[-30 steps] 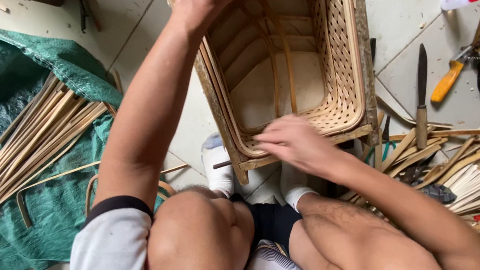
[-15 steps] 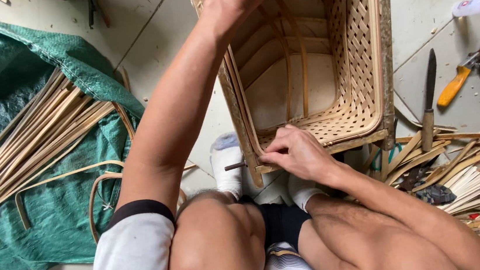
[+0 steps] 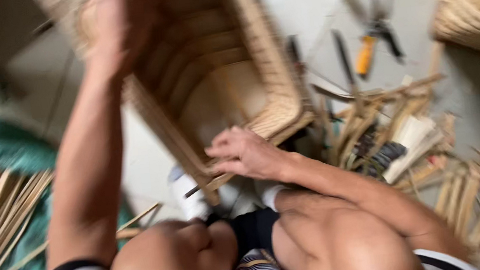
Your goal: The person is assembling a rectangular woven basket using bamboo strips. They apply glue to the basket's rim, insert a bamboo strip, and use a hammer and knife to secure and trim the strip.
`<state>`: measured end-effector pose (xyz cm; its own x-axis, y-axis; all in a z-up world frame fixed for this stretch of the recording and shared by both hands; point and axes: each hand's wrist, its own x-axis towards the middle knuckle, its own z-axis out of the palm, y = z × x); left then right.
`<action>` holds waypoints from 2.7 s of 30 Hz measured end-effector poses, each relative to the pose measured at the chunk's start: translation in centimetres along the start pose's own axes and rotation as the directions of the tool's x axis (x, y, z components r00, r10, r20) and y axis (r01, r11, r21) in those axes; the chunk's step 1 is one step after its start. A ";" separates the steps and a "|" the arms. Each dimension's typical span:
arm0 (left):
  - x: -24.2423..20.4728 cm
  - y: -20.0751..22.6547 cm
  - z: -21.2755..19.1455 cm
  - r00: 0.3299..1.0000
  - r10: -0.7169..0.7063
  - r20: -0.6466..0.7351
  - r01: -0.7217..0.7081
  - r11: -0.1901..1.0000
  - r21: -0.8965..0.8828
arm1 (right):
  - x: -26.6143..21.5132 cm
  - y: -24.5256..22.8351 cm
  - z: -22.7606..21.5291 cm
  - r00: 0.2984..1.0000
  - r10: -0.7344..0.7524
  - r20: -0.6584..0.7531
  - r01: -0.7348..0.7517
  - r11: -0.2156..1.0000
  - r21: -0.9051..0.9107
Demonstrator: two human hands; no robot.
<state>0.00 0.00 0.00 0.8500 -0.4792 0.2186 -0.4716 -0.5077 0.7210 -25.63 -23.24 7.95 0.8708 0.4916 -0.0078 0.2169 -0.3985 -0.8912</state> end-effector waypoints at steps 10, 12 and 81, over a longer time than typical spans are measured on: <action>0.6 -3.8 1.2 0.999 -0.040 0.033 0.043 0.997 -0.066 | -29.6 8.0 -12.5 0.059 0.518 -0.853 -0.598 0.703 0.386; 0.8 -4.4 1.9 0.998 -0.037 0.054 0.040 0.997 -0.063 | -33.2 8.1 -12.2 -0.047 0.624 -0.780 -0.737 0.505 0.449; 1.0 1.6 -1.0 0.992 0.080 -0.096 -0.038 0.927 0.373 | 10.6 9.8 -2.0 0.591 0.773 -0.232 0.297 0.059 0.953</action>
<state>0.30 -0.57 2.05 0.8283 -0.4472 0.3375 -0.5574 -0.7190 0.4152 -13.38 -23.51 0.01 0.7842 -0.1969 -0.5885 -0.1493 0.8606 -0.4869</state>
